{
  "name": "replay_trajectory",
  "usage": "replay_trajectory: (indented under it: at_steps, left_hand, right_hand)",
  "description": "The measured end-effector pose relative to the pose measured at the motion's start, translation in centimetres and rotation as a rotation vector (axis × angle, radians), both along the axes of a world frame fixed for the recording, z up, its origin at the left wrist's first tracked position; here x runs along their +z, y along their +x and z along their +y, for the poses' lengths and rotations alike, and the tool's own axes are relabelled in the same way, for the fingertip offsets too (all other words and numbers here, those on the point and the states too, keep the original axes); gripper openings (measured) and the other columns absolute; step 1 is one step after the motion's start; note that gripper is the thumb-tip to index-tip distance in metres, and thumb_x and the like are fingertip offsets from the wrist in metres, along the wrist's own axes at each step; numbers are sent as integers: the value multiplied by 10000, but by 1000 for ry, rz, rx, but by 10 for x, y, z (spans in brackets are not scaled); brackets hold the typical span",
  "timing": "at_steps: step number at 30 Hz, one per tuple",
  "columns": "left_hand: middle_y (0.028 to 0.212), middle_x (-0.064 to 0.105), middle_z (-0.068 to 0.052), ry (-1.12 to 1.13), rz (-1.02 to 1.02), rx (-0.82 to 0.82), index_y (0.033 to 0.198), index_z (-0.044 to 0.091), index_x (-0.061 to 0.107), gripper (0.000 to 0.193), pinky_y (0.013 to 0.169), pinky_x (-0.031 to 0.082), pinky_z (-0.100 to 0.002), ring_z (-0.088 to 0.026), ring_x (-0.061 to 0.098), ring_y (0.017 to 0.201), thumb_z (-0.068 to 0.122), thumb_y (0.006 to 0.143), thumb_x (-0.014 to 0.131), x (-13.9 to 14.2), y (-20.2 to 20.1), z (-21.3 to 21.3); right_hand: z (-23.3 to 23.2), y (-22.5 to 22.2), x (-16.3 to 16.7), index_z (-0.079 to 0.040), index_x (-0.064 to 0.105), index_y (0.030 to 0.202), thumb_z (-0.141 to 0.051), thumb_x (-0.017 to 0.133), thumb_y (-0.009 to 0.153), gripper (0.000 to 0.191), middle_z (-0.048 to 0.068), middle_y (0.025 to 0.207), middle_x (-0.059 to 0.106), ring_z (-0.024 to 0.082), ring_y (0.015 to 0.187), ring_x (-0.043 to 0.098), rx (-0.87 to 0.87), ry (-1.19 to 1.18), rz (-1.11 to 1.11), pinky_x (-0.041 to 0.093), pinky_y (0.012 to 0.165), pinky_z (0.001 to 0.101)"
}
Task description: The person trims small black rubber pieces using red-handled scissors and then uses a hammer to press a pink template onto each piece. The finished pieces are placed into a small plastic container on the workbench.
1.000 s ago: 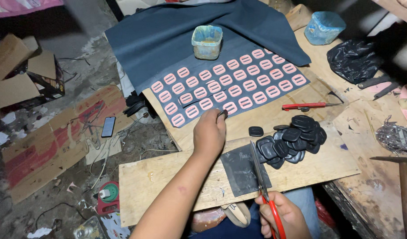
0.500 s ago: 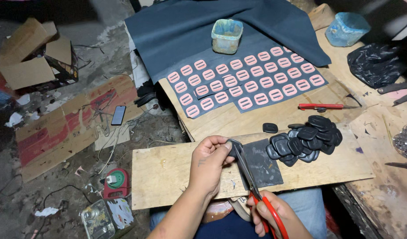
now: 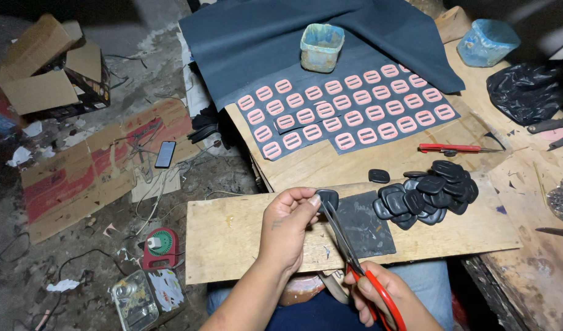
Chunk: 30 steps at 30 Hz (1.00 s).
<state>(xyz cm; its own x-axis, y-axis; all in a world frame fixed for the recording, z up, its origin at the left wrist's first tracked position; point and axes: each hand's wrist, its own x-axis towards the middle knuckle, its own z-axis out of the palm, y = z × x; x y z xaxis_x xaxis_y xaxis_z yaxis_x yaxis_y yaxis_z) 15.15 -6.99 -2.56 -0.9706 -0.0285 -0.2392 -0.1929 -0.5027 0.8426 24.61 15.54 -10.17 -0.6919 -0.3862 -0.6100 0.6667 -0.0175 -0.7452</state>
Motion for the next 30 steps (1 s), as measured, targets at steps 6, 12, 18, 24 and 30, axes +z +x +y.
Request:
replay_trajectory:
  at_steps: [6, 12, 18, 24, 30]
  left_hand:
    - [887, 667, -52, 5, 49, 52, 1049, 0, 636, 143, 676, 508, -227, -84, 615, 740, 26, 920, 692, -1, 3, 5]
    - [909, 676, -67, -52, 118, 63, 1053, -25, 623, 139, 706, 520, -227, -90, 640, 784, -10, 922, 668, 0, 7, 9]
    - [907, 688, -79, -70, 122, 67, 1052, -44, 625, 145, 748, 545, -237, -101, 656, 798, -25, 916, 671, -4, 10, 10]
    - [892, 702, -84, -106, 79, 81, 1043, -47, 631, 144, 735, 552, -238, -100, 663, 775, -18, 908, 671, -7, 11, 12]
    - [897, 701, -84, -102, 95, 83, 1047, -44, 629, 143, 741, 550, -237, -98, 663, 783, -16, 913, 670, -12, 13, 10]
  right_hand:
    - [-3, 2, 1, -46, 651, 1138, -396, 573, 931, 414, 97, 684, 614, 175, 516, 596, -42, 17, 33, 499, 493, 296]
    - [-5, 1, -6, -27, 671, 1120, -350, 586, 945, 377, 103, 654, 594, 177, 474, 571, -87, 25, -9, 476, 450, 303]
    - [-5, 3, -11, -23, 696, 1108, -335, 615, 931, 367, 97, 627, 595, 180, 438, 571, -117, 75, -28, 458, 415, 305]
    - [-6, 5, -11, -12, 721, 1070, -318, 650, 922, 348, 77, 566, 567, 174, 399, 549, -142, 61, -2, 417, 377, 300]
    - [-10, 7, -9, -6, 735, 1040, -317, 660, 915, 343, 74, 566, 565, 171, 393, 535, -152, 118, -42, 404, 369, 303]
